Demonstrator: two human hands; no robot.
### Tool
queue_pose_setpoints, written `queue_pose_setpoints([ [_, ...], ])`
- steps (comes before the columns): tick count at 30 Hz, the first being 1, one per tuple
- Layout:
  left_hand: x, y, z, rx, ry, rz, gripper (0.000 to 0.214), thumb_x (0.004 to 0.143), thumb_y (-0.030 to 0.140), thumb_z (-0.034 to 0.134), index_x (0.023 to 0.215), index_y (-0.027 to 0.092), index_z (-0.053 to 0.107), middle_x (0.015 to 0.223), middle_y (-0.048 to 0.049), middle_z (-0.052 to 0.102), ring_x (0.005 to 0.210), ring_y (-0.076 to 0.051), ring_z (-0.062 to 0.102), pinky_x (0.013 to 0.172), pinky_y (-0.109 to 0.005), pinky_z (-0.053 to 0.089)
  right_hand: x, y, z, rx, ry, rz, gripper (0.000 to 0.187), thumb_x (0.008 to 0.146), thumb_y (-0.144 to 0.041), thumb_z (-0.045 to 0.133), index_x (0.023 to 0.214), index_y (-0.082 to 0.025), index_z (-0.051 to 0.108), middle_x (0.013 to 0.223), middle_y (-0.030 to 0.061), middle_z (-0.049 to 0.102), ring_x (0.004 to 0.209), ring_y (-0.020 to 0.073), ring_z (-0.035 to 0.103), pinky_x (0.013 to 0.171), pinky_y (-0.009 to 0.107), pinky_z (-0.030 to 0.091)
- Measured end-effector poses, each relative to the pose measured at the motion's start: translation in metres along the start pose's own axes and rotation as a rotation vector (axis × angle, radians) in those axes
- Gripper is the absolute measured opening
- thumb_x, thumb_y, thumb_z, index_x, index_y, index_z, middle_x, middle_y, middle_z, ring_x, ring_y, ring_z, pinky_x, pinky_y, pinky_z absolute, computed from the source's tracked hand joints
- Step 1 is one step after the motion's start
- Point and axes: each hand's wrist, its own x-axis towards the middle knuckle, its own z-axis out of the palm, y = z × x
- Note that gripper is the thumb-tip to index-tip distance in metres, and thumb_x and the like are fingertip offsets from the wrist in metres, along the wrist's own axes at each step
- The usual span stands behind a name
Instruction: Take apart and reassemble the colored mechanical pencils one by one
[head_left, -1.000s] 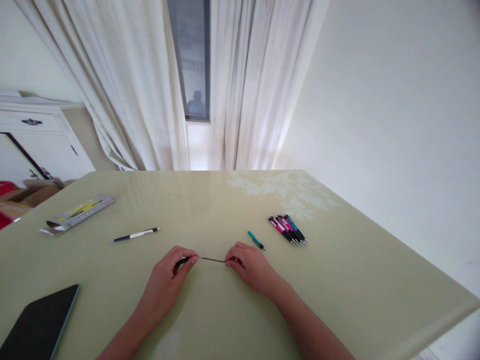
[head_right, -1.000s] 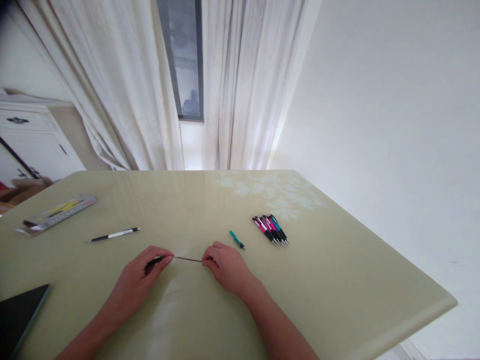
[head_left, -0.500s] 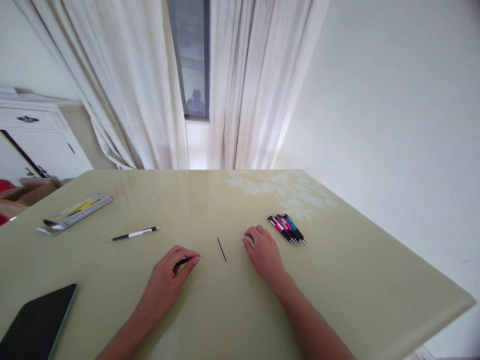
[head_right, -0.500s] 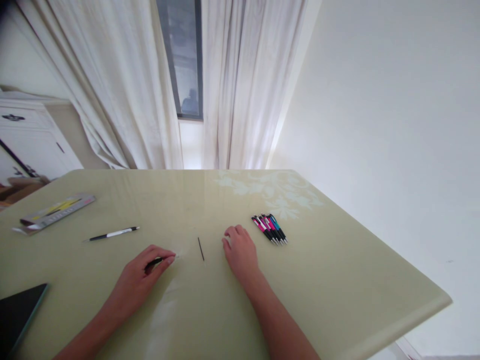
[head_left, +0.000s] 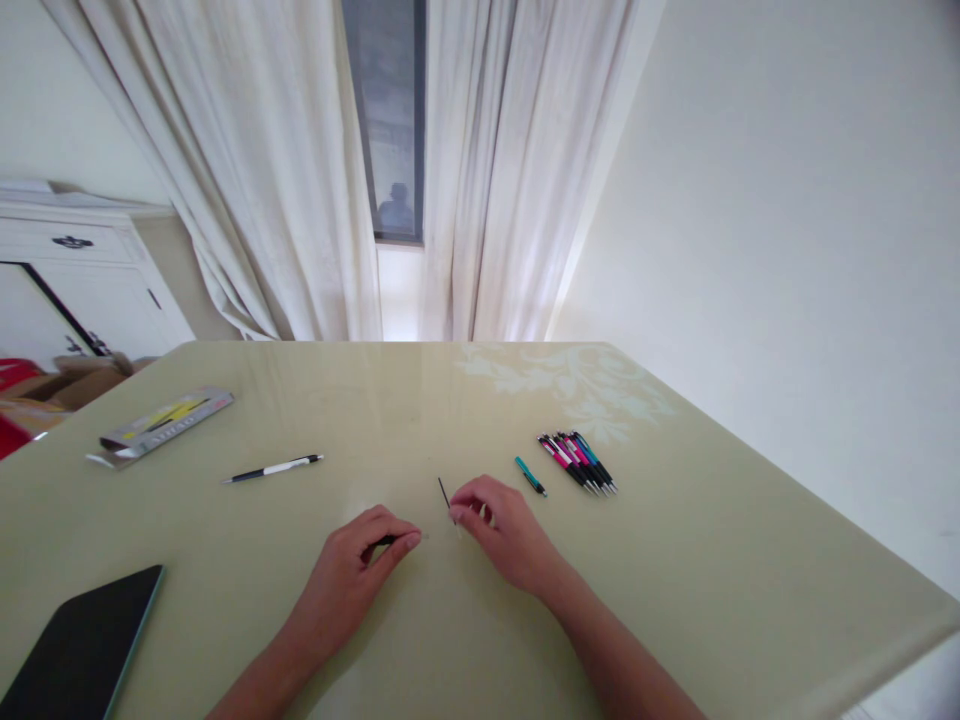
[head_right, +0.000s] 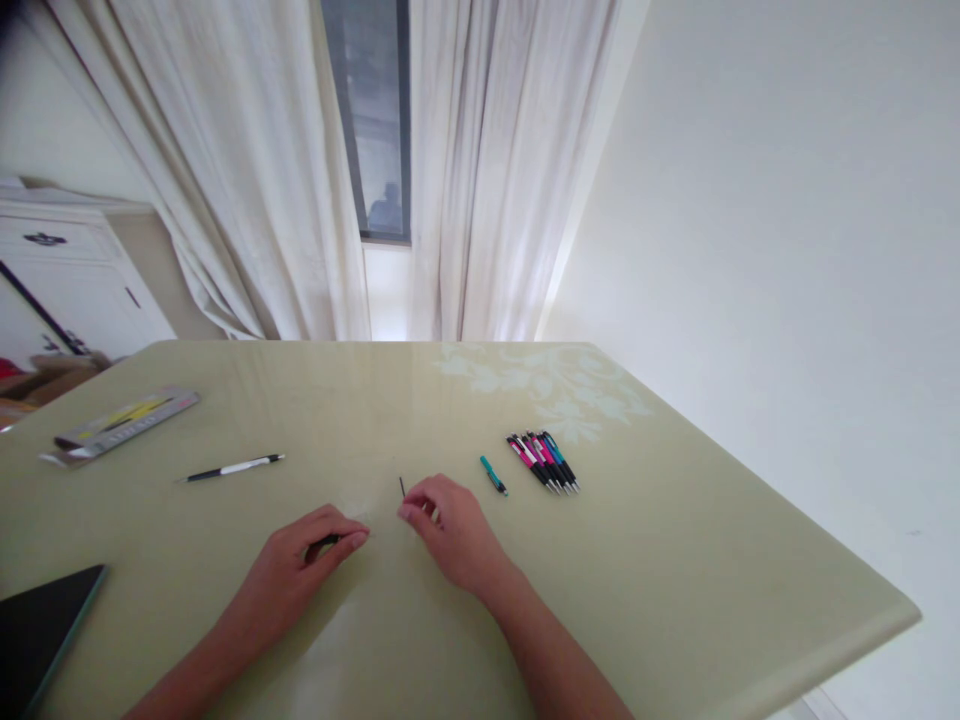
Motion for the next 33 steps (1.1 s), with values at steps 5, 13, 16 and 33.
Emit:
queue_pose_setpoints([
  [5,-0.001,0.002,0.002,-0.019,-0.054,0.023,0.03,0.098,0.048,0.058,0.091,0.027,0.079,0.085,-0.0031,0.073,0.079,-0.02,0.067,0.072,-0.028,0.051,-0.007,-0.021,0.021,0.007,-0.112,-0.063,0.012,0.098,-0.024,0.062,0.093,-0.021,0.072,0.088,0.001,0.07,0.081,0.0145,0.063,0.073,0.024,0.045],
  [13,-0.002,-0.005,0.004,-0.007,0.004,0.017,0.028,0.098,0.048,0.058,0.098,0.028,0.076,0.091,-0.0031,0.073,0.084,-0.021,0.068,0.076,-0.029,0.052,-0.004,-0.014,0.022,0.0,-0.059,-0.03,0.007,0.091,-0.019,0.065,0.087,-0.018,0.07,0.081,0.0005,0.067,0.074,0.0136,0.061,0.07,0.023,0.045],
  [16,0.0,-0.007,0.006,0.033,-0.015,0.035,0.029,0.099,0.046,0.055,0.091,0.026,0.074,0.09,-0.0038,0.073,0.087,-0.022,0.068,0.079,-0.031,0.052,-0.001,-0.011,0.023,-0.032,-0.019,0.021,0.007,0.09,-0.017,0.064,0.085,-0.018,0.068,0.079,0.0004,0.067,0.071,0.0133,0.059,0.068,0.024,0.043],
  [33,0.003,-0.023,0.006,0.139,0.186,-0.114,0.027,0.099,0.041,0.047,0.109,0.024,0.065,0.107,-0.0059,0.072,0.1,-0.026,0.068,0.091,-0.042,0.053,0.002,-0.009,0.053,-0.252,-0.073,-0.136,0.015,0.092,-0.03,0.074,0.106,-0.024,0.072,0.107,0.0036,0.065,0.103,0.0203,0.06,0.092,0.031,0.045],
])
